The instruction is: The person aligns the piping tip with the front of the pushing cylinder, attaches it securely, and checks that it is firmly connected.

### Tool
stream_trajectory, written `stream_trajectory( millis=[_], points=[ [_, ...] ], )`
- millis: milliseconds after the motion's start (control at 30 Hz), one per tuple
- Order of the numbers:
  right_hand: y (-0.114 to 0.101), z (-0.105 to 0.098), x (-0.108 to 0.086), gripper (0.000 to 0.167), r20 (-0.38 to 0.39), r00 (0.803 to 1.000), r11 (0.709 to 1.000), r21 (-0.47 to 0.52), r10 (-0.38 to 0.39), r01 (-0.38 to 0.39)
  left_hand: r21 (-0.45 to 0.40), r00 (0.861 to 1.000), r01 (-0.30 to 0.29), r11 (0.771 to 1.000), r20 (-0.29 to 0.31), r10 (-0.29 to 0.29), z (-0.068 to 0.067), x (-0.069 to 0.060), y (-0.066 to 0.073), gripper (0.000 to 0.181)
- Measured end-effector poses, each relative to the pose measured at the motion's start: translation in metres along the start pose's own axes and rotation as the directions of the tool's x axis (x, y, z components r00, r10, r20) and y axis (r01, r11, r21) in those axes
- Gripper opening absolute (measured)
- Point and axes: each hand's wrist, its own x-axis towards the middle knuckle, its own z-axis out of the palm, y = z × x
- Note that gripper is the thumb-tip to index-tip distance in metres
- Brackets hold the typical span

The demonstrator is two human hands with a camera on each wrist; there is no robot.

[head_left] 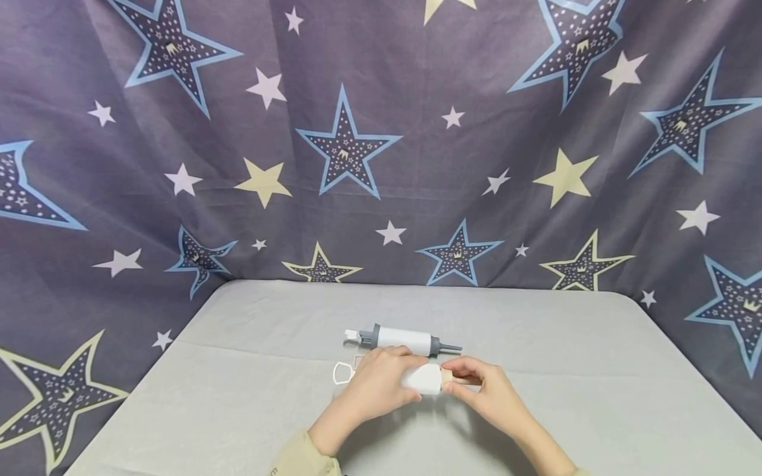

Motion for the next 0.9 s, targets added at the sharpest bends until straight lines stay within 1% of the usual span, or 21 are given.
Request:
stream_trajectory(
  millis=[333, 533, 900],
  points=[
    [0.0034, -0.0001, -0.0004, 0.027, 0.03, 0.999, 1.0, -0.001, 0.011, -0.011, -0.002, 1.0, -0.006, 1.0, 0.006, 0.006, 0.0012, -0.0008, 0.0005, 0.049],
    [0.0052, -0.0003, -0.0011, 0.027, 0.041, 0.999, 0.999, -0.022, 0.031, -0.03, 0.008, 1.0, -0.008, 1.0, 0.007, 0.008, 0.0015, -0.0007, 0.0029, 0.05],
    [0.0093, 0.0004, -0.001, 0.024, 0.035, 0.997, 0.996, -0.056, 0.072, -0.07, 0.021, 1.0, -0.002, 1.0, -0.017, 0.002, 0.004, -0.0023, 0.0051, 0.05]
  ],
)
